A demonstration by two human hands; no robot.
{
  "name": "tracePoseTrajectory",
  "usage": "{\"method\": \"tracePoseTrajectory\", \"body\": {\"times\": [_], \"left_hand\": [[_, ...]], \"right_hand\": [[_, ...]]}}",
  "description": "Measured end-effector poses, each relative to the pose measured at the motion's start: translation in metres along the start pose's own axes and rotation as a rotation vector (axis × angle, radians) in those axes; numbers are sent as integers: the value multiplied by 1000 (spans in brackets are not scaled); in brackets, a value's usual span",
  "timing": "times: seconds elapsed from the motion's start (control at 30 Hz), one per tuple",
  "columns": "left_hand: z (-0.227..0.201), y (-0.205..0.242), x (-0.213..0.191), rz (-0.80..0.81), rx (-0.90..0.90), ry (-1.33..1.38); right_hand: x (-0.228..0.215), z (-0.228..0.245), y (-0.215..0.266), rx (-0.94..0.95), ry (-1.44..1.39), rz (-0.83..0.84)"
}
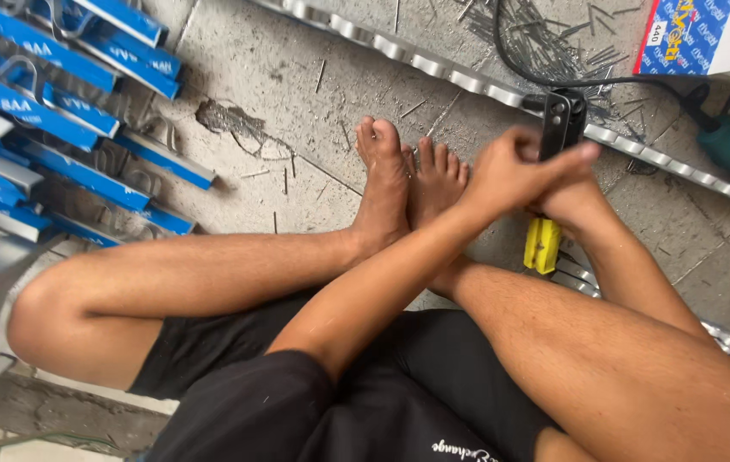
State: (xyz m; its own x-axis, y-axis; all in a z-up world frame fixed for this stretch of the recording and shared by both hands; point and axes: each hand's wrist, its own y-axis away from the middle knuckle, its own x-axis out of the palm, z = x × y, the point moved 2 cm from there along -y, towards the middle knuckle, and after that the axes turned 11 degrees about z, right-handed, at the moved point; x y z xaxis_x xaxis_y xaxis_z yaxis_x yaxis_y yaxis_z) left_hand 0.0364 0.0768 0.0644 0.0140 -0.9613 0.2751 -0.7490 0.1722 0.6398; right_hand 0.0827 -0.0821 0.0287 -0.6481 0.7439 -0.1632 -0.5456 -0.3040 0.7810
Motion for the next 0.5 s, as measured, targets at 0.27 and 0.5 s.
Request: {"method": "tracePoseTrajectory", "body": {"times": [0.27,0.5], "left_hand": [[57,-90,67,62,37,784],[86,-109,91,43,97,1163]], "right_hand": [[-10,-7,25,9,450,121],[-41,31,99,432,788,101]]}}
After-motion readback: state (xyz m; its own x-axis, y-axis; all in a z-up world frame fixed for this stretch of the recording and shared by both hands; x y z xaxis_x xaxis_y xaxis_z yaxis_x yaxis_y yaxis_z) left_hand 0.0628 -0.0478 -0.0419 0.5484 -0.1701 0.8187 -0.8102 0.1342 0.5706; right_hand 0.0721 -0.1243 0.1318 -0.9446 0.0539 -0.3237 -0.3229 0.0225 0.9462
